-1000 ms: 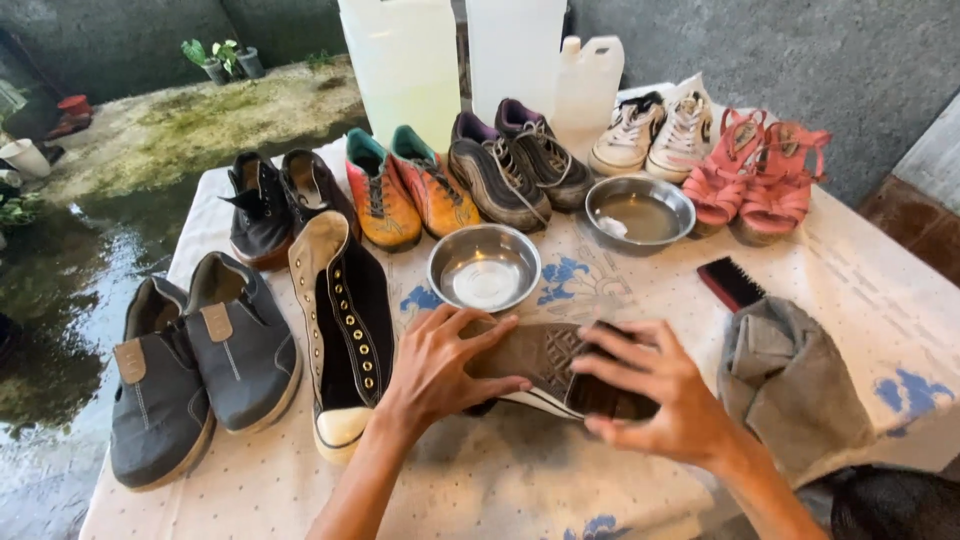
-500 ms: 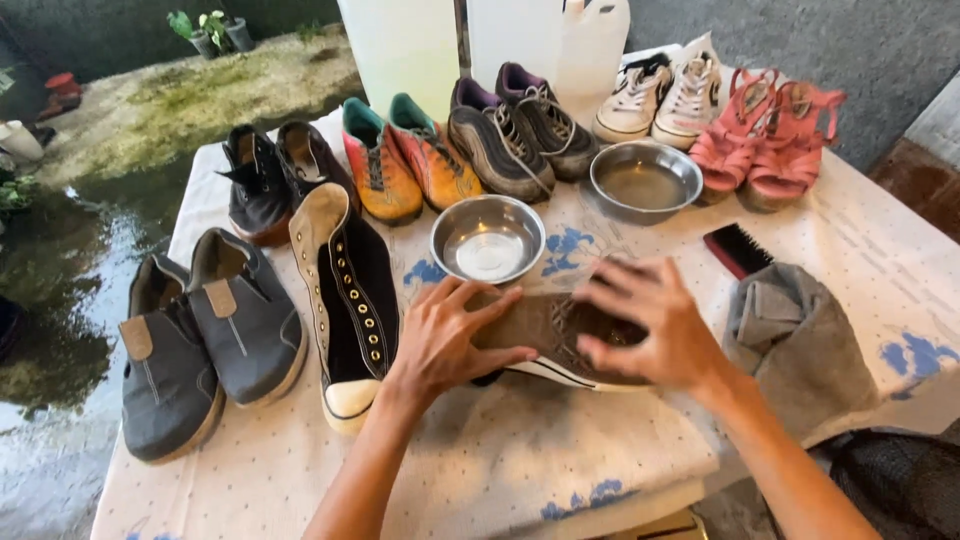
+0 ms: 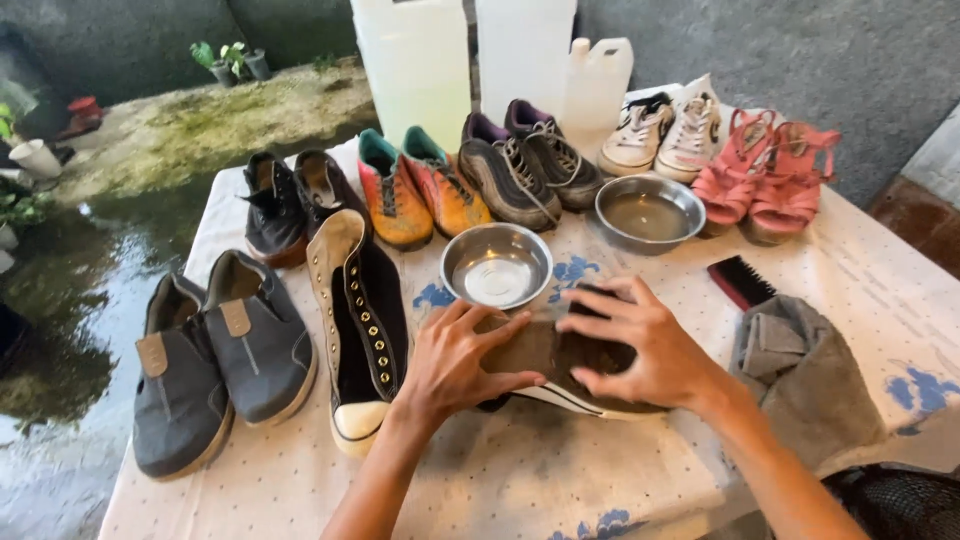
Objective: The person scrubs the sole of a black canvas sneaker with a small black sponge, repeatedly dipping the sponge into a metal bowl of water. The person holds the shoe steady with the left hand while scrubbing the sole with the right hand. Other shoes, cleaning supplies, and a brush are visible on the table.
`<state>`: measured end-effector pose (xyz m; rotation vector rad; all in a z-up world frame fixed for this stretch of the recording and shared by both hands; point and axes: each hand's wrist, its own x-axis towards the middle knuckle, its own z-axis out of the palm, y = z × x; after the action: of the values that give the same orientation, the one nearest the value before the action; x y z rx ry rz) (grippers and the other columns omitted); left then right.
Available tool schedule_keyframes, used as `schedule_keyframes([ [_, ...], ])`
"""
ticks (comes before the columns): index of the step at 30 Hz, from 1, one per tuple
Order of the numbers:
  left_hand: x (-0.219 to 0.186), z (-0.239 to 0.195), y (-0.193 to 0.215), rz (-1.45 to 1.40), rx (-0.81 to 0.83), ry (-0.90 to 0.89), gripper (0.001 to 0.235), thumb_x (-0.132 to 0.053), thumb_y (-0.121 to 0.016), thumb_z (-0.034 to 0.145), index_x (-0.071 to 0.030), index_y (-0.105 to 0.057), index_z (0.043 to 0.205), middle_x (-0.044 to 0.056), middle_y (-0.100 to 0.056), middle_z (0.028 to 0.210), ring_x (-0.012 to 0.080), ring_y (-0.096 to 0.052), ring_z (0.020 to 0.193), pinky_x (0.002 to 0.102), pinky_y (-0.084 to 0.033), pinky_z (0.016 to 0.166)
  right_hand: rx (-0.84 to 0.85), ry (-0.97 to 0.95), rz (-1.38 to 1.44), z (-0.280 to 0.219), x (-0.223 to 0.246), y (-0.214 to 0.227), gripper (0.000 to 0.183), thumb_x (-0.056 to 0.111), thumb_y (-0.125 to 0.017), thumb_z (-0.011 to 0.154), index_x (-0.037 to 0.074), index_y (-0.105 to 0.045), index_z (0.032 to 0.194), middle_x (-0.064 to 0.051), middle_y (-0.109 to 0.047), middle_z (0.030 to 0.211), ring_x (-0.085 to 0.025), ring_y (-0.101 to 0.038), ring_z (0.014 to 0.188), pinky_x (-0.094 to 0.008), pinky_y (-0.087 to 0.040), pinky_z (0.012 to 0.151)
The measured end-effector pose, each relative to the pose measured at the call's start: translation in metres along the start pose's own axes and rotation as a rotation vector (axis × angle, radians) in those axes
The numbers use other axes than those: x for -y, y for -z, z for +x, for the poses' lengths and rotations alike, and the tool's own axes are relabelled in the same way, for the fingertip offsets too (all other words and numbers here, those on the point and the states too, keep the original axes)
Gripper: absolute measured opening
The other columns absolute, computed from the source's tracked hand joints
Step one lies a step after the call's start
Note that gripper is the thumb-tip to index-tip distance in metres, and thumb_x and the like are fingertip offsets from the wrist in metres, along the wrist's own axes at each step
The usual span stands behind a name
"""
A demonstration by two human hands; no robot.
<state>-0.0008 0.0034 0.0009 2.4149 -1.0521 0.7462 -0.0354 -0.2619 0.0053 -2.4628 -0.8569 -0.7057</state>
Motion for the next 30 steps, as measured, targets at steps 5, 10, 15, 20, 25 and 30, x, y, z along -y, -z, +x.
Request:
schedule_keyframes([
  [5, 0.003, -0.004, -0.004, 0.004, -0.028, -0.020, 0.066, -0.072, -0.079, 0.069, -0.028, -0.078, 0.118, 0.006, -0.074, 0.101, 0.0259, -0.067, 0.095, 0.040, -0.054, 0.083, 0.159, -0.006, 0.100, 0.011, 0.004, 0.011, 0.053, 0.033, -0.085, 0.061, 0.030, -0.078, 0.114, -0.003, -0.069, 0.131, -0.038, -0.054, 0.120, -0.052, -0.045, 0.104],
  [10, 0.002, 0.000, -0.001, -0.004, -0.029, -0.011, 0.064, -0.071, -0.078, 0.069, -0.028, -0.079, 0.117, 0.004, -0.074, 0.101, 0.0254, -0.068, 0.095, 0.039, -0.054, 0.085, 0.113, -0.055, 0.005, 0.025, -0.011, 0.006, 0.057, 0.038, -0.085, 0.063, 0.027, -0.073, 0.118, 0.001, -0.067, 0.132, -0.033, -0.054, 0.121, -0.045, -0.047, 0.105],
  [15, 0.001, -0.001, 0.001, -0.032, -0.004, 0.009, 0.066, -0.069, -0.080, 0.068, -0.026, -0.079, 0.118, 0.007, -0.075, 0.101, 0.0265, -0.068, 0.096, 0.041, -0.055, 0.086, 0.220, 0.001, 0.074, -0.008, 0.018, 0.011, 0.057, 0.040, -0.087, 0.058, 0.035, -0.077, 0.114, 0.006, -0.067, 0.132, -0.030, -0.053, 0.123, -0.042, -0.045, 0.105],
  [20, -0.003, -0.005, 0.004, -0.014, -0.003, -0.001, 0.065, -0.071, -0.077, 0.071, -0.027, -0.078, 0.119, 0.006, -0.074, 0.103, 0.0264, -0.067, 0.097, 0.041, -0.054, 0.087, 0.093, -0.032, -0.075, -0.005, -0.013, -0.007, 0.055, 0.043, -0.082, 0.065, 0.035, -0.074, 0.119, 0.004, -0.064, 0.135, -0.031, -0.053, 0.120, -0.044, -0.047, 0.104],
  [25, 0.003, -0.002, -0.001, -0.034, 0.038, 0.015, 0.066, -0.072, -0.075, 0.072, -0.026, -0.078, 0.119, 0.008, -0.074, 0.102, 0.0270, -0.067, 0.097, 0.041, -0.054, 0.086, 0.086, -0.083, -0.036, 0.000, 0.002, 0.001, 0.057, 0.044, -0.082, 0.066, 0.037, -0.073, 0.122, 0.004, -0.064, 0.136, -0.030, -0.051, 0.122, -0.045, -0.046, 0.106],
  [30, 0.012, -0.009, -0.017, 0.124, 0.059, -0.062, 0.081, -0.085, -0.053, 0.078, -0.030, -0.069, 0.135, 0.008, -0.070, 0.118, 0.0264, -0.062, 0.105, 0.046, -0.054, 0.079, 0.112, 0.056, 0.035, -0.008, 0.016, 0.001, 0.072, 0.032, -0.088, 0.060, 0.027, -0.065, 0.128, 0.000, -0.059, 0.145, -0.030, -0.051, 0.122, -0.061, -0.056, 0.091],
])
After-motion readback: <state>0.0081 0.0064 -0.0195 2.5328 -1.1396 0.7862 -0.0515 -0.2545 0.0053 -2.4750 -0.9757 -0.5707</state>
